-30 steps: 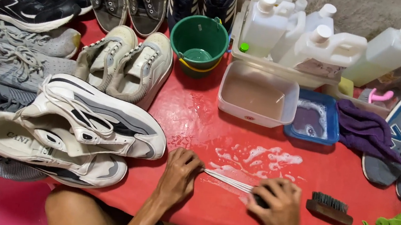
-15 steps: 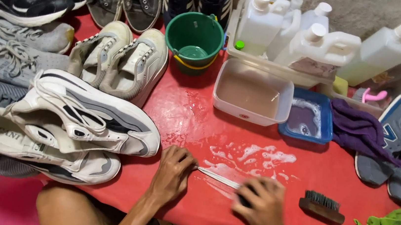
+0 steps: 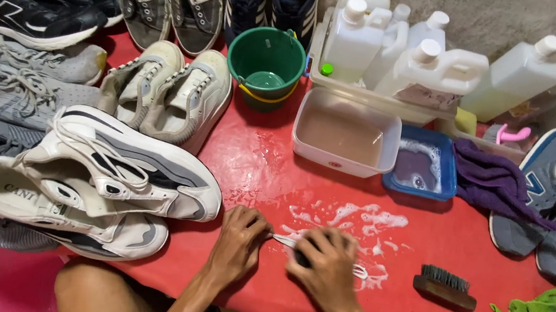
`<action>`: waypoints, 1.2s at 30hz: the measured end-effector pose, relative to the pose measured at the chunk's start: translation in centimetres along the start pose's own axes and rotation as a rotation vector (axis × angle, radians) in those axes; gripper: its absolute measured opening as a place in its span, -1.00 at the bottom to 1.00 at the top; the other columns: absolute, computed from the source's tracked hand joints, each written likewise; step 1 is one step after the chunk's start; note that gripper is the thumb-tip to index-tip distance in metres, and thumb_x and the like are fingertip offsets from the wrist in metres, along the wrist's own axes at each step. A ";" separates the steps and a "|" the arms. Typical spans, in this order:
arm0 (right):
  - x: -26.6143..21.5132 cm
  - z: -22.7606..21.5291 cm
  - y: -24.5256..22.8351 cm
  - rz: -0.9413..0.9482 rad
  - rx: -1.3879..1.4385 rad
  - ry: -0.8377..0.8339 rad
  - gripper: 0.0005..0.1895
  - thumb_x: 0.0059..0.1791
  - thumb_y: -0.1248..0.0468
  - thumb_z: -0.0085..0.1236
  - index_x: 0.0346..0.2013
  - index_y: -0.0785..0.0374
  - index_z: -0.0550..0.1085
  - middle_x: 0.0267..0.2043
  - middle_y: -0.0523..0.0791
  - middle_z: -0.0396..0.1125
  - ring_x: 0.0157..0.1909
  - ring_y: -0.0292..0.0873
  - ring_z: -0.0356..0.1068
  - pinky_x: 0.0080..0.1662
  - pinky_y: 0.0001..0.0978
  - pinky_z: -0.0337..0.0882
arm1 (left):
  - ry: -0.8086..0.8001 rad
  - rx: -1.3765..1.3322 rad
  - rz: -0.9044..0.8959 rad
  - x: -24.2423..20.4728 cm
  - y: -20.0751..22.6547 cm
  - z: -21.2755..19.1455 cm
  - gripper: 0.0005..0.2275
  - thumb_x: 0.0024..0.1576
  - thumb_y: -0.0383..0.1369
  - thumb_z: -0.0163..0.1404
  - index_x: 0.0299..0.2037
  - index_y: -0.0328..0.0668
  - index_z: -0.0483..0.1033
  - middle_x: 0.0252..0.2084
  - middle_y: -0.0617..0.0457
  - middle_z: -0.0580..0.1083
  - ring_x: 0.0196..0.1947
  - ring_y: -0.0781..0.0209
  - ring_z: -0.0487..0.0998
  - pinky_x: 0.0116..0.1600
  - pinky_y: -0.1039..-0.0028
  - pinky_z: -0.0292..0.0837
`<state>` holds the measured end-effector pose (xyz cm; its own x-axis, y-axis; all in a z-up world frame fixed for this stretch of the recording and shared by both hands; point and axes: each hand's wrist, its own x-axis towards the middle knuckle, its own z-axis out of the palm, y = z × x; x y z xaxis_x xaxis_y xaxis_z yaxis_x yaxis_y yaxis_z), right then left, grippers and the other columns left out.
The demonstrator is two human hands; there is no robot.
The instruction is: The person scrubs white shoelaces with a brush and soapy water on a red floor. They repeatedly rub the laces against the floor and use the brush to clean them.
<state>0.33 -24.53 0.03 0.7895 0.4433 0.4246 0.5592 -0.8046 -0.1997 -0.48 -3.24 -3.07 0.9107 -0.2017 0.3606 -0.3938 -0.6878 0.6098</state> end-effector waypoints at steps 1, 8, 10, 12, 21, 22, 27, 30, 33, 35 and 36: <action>-2.0 -0.8 1.6 0.008 -0.001 -0.004 -0.81 -0.21 0.03 0.32 -0.43 -0.06 0.51 -0.23 -0.32 0.42 -0.04 -0.08 0.29 0.00 -0.02 0.16 | -0.007 -0.005 0.000 -0.1 0.1 0.0 -0.97 0.14 -0.47 0.03 -0.25 -0.15 0.49 -0.24 0.03 0.45 -0.21 0.01 0.34 -0.04 0.20 0.24; -5.1 -6.1 7.7 0.205 -0.070 -0.135 -0.85 -0.24 0.00 0.32 -0.52 -0.13 0.53 -0.32 -0.43 0.42 -0.13 -0.18 0.31 -0.06 -0.12 0.13 | 0.023 -0.043 0.000 0.1 0.3 -0.1 -1.00 0.15 -0.47 0.05 -0.28 -0.17 0.51 -0.26 0.04 0.44 -0.22 0.03 0.36 -0.01 0.21 0.24; -3.0 -5.6 5.7 0.226 -0.029 -0.102 -0.83 -0.21 -0.01 0.31 -0.50 -0.09 0.53 -0.32 -0.39 0.42 -0.09 -0.18 0.33 -0.06 -0.13 0.12 | 0.018 -0.045 -0.005 0.0 0.1 0.0 -0.99 0.16 -0.46 0.06 -0.28 -0.17 0.50 -0.25 0.04 0.44 -0.22 0.05 0.35 -0.03 0.23 0.23; -0.2 -4.2 2.2 0.054 0.155 0.071 -0.83 -0.22 0.09 0.38 -0.38 -0.09 0.58 -0.26 -0.35 0.48 -0.04 -0.18 0.41 0.11 -0.10 0.11 | 0.015 -0.033 0.004 0.0 0.0 0.0 -0.99 0.15 -0.47 0.05 -0.28 -0.19 0.50 -0.26 0.03 0.44 -0.24 0.05 0.33 -0.04 0.24 0.23; -6.0 -3.4 6.2 0.078 -0.041 -0.121 -0.82 -0.25 0.02 0.33 -0.40 -0.13 0.55 -0.23 -0.43 0.45 -0.04 -0.15 0.29 0.03 -0.06 0.17 | -0.003 -0.023 -0.024 -0.1 0.1 0.0 -0.96 0.11 -0.49 0.06 -0.27 -0.17 0.51 -0.24 0.03 0.45 -0.21 0.03 0.36 0.00 0.20 0.24; -5.9 -4.4 6.7 0.076 -0.046 -0.118 -0.82 -0.25 0.02 0.33 -0.40 -0.13 0.55 -0.23 -0.43 0.45 -0.04 -0.15 0.29 0.03 -0.06 0.17 | 0.001 -0.025 -0.020 0.0 0.3 -0.2 -0.96 0.11 -0.49 0.06 -0.27 -0.17 0.51 -0.24 0.03 0.45 -0.21 0.03 0.36 0.00 0.20 0.24; -2.5 -6.2 5.4 0.107 -0.038 0.052 -0.86 -0.21 0.02 0.32 -0.48 -0.13 0.52 -0.31 -0.40 0.44 -0.13 -0.17 0.33 0.04 -0.12 0.12 | 0.029 -0.071 0.002 0.3 0.9 -0.8 -0.96 0.14 -0.47 0.03 -0.33 -0.12 0.45 -0.29 0.06 0.42 -0.25 0.02 0.34 -0.06 0.24 0.21; 0.8 -2.4 0.4 -0.040 0.111 0.125 -0.79 -0.18 0.02 0.37 -0.37 -0.05 0.55 -0.24 -0.30 0.47 -0.04 -0.05 0.38 0.08 0.00 0.16 | 0.010 -0.038 -0.004 0.2 0.5 -0.5 -0.99 0.14 -0.45 0.01 -0.28 -0.12 0.47 -0.26 0.04 0.42 -0.22 0.01 0.34 -0.04 0.22 0.21; 1.1 1.1 -1.1 -0.071 0.072 -0.006 -0.86 -0.18 0.08 0.29 -0.46 0.02 0.56 -0.29 -0.29 0.45 -0.11 -0.10 0.31 0.03 0.01 0.16 | -0.003 -0.015 -0.008 -0.1 0.4 -0.4 -0.97 0.12 -0.46 0.01 -0.27 -0.14 0.48 -0.26 0.02 0.44 -0.23 0.01 0.34 -0.07 0.21 0.23; -1.6 -0.1 0.9 -0.031 0.071 -0.024 -0.82 -0.20 0.06 0.32 -0.40 -0.01 0.55 -0.25 -0.32 0.46 -0.11 -0.12 0.32 0.03 -0.02 0.20 | -0.013 -0.018 -0.009 -0.3 0.3 -0.3 -0.98 0.13 -0.46 0.02 -0.27 -0.15 0.49 -0.26 0.02 0.44 -0.23 0.01 0.34 -0.06 0.20 0.24; -2.5 -0.8 2.3 -0.015 0.064 -0.032 -0.77 -0.21 0.04 0.36 -0.35 -0.03 0.55 -0.21 -0.35 0.47 -0.10 -0.14 0.32 0.02 -0.05 0.24 | 0.002 -0.015 -0.010 -0.1 0.3 -0.2 -0.99 0.15 -0.45 0.03 -0.27 -0.15 0.50 -0.26 0.02 0.45 -0.22 0.01 0.34 -0.05 0.19 0.25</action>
<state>-0.55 -27.79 -0.79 0.7881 0.4683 0.3996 0.5852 -0.7712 -0.2504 -0.71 -3.28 -2.85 0.9142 -0.1937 0.3559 -0.3868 -0.6790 0.6240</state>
